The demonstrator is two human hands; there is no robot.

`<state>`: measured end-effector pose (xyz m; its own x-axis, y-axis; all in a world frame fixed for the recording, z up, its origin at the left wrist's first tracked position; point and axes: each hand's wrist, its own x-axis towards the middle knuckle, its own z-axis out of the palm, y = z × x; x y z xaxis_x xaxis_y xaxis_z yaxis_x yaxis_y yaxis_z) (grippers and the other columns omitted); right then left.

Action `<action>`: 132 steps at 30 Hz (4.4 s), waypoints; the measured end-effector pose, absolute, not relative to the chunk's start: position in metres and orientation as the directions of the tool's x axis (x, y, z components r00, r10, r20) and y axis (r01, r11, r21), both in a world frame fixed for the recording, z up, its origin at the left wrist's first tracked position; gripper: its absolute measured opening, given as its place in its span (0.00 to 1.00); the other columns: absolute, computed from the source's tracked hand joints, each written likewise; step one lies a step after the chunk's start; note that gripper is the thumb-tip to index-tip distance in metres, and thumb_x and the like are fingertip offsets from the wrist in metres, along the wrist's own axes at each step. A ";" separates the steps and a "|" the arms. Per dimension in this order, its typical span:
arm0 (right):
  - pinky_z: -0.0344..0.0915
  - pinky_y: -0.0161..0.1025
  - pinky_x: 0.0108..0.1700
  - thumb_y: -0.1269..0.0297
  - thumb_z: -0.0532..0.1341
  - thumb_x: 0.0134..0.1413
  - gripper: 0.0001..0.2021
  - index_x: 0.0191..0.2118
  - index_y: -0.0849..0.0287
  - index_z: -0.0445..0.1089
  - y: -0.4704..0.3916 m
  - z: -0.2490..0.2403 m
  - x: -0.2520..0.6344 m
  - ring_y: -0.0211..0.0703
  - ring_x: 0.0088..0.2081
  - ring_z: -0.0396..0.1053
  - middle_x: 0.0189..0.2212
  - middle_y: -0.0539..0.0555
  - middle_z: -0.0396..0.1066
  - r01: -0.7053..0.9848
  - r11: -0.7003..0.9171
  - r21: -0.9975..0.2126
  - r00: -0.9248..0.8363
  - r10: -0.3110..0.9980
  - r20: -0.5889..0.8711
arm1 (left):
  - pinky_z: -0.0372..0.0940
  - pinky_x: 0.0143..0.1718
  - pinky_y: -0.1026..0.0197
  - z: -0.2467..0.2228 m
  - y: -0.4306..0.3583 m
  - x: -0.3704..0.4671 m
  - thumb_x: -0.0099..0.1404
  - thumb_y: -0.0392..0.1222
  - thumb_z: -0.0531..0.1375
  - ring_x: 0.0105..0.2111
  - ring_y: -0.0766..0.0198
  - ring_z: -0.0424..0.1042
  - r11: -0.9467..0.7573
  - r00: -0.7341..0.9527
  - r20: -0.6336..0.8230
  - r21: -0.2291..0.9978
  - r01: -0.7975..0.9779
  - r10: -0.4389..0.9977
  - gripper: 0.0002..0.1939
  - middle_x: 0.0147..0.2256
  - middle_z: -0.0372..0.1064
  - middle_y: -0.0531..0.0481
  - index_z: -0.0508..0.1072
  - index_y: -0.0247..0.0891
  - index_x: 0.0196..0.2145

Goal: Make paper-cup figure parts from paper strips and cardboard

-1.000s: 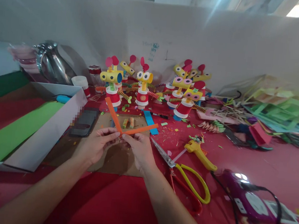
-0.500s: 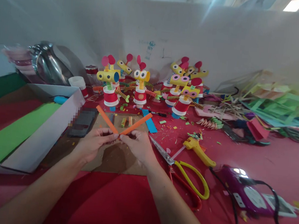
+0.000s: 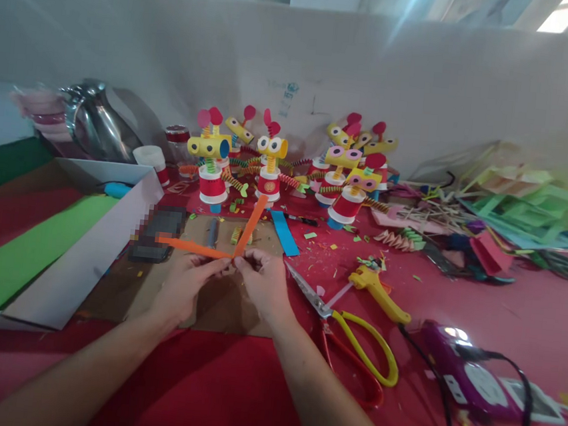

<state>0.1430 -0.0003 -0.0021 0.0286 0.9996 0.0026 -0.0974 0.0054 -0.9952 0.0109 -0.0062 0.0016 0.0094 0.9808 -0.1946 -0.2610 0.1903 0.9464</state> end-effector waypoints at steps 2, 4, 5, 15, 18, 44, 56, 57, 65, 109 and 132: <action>0.60 0.36 0.32 0.62 0.67 0.41 0.06 0.22 0.58 0.74 0.000 0.000 0.145 0.38 0.27 0.65 0.21 0.49 0.70 -0.112 -0.012 -0.994 0.016 1.000 -0.014 | 0.62 0.36 0.62 0.000 -0.007 0.011 0.51 0.44 0.68 0.32 0.63 0.71 0.132 -0.019 -0.138 0.973 -0.192 0.990 0.10 0.28 0.75 0.48 0.79 0.36 0.29; 0.61 0.36 0.34 0.61 0.68 0.40 0.07 0.24 0.58 0.75 -0.001 0.002 0.144 0.37 0.28 0.65 0.23 0.49 0.71 -0.188 -0.043 -0.981 -0.012 0.999 -0.041 | 0.60 0.33 0.63 -0.003 -0.006 0.010 0.51 0.46 0.68 0.29 0.65 0.69 0.117 -0.056 -0.127 0.979 -0.165 0.990 0.10 0.26 0.74 0.50 0.79 0.36 0.28; 0.62 0.35 0.35 0.60 0.68 0.40 0.07 0.25 0.58 0.75 -0.001 0.003 0.143 0.37 0.29 0.66 0.24 0.50 0.72 -0.227 -0.053 -0.973 -0.020 0.999 -0.050 | 0.60 0.31 0.64 -0.004 -0.006 0.010 0.51 0.46 0.68 0.27 0.66 0.68 0.122 -0.066 -0.135 0.977 -0.176 0.989 0.10 0.25 0.73 0.50 0.78 0.36 0.27; 0.59 0.34 0.32 0.60 0.70 0.38 0.09 0.27 0.59 0.75 -0.003 0.004 0.140 0.34 0.28 0.65 0.24 0.49 0.71 -0.307 -0.112 -0.945 -0.026 0.994 -0.109 | 0.59 0.30 0.64 -0.003 -0.004 0.009 0.49 0.45 0.69 0.26 0.68 0.66 0.192 -0.028 -0.207 0.943 -0.273 0.978 0.11 0.23 0.71 0.52 0.76 0.35 0.22; 0.58 0.34 0.32 0.60 0.70 0.37 0.09 0.26 0.60 0.75 -0.002 0.005 0.141 0.34 0.27 0.64 0.23 0.49 0.70 -0.338 -0.133 -0.932 -0.036 0.991 -0.128 | 0.59 0.29 0.65 0.000 -0.004 0.009 0.48 0.44 0.69 0.25 0.69 0.65 0.184 -0.015 -0.197 0.935 -0.304 0.980 0.10 0.21 0.70 0.53 0.76 0.36 0.21; 0.57 0.32 0.29 0.61 0.70 0.37 0.10 0.25 0.61 0.74 -0.002 0.002 0.139 0.31 0.25 0.63 0.22 0.48 0.70 -0.295 -0.127 -0.947 -0.017 0.992 -0.127 | 0.62 0.23 0.70 0.000 0.007 0.002 0.59 0.21 0.57 0.22 0.73 0.66 0.581 0.251 -0.577 0.506 -0.638 0.778 0.10 0.24 0.70 0.49 0.72 0.31 0.26; 0.63 0.34 0.29 0.60 0.73 0.30 0.11 0.24 0.59 0.76 -0.004 -0.003 0.135 0.36 0.24 0.67 0.22 0.50 0.73 -0.321 -0.065 -0.945 0.036 0.996 -0.081 | 0.57 0.23 0.69 -0.009 0.003 0.005 0.42 0.40 0.74 0.20 0.73 0.61 0.416 0.169 -0.385 0.762 -0.496 0.907 0.13 0.20 0.65 0.55 0.74 0.33 0.21; 0.64 0.35 0.30 0.60 0.73 0.30 0.12 0.25 0.59 0.77 -0.005 -0.004 0.135 0.37 0.25 0.68 0.22 0.50 0.74 -0.318 -0.057 -0.947 0.044 0.996 -0.075 | 0.56 0.23 0.68 -0.009 0.002 0.005 0.40 0.43 0.74 0.21 0.73 0.61 0.391 0.150 -0.366 0.785 -0.480 0.918 0.16 0.20 0.66 0.54 0.74 0.33 0.22; 0.70 0.44 0.42 0.61 0.73 0.34 0.13 0.32 0.57 0.79 -0.009 -0.008 0.134 0.46 0.33 0.74 0.29 0.52 0.79 -0.302 -0.024 -0.953 -0.005 1.000 -0.024 | 0.54 0.26 0.68 -0.004 -0.003 0.010 0.39 0.51 0.73 0.22 0.73 0.59 0.215 0.007 -0.230 0.896 -0.389 0.973 0.19 0.20 0.65 0.56 0.73 0.35 0.21; 0.61 0.35 0.31 0.62 0.69 0.39 0.08 0.27 0.60 0.75 0.000 0.002 0.148 0.36 0.25 0.67 0.21 0.50 0.72 -0.218 -0.121 -0.968 -0.039 0.993 -0.116 | 0.62 0.29 0.66 0.003 0.009 -0.003 0.49 0.31 0.69 0.24 0.70 0.69 0.491 0.246 -0.425 0.756 -0.433 0.871 0.05 0.23 0.71 0.50 0.75 0.32 0.25; 0.64 0.41 0.36 0.52 0.58 0.57 0.12 0.37 0.54 0.71 -0.013 -0.019 0.132 0.49 0.35 0.72 0.34 0.56 0.75 0.414 0.207 -0.887 -0.127 0.977 0.170 | 0.56 0.32 0.62 -0.007 0.005 0.001 0.40 0.38 0.72 0.25 0.66 0.64 0.352 -0.058 -0.421 0.819 -0.452 0.905 0.10 0.20 0.68 0.52 0.75 0.36 0.19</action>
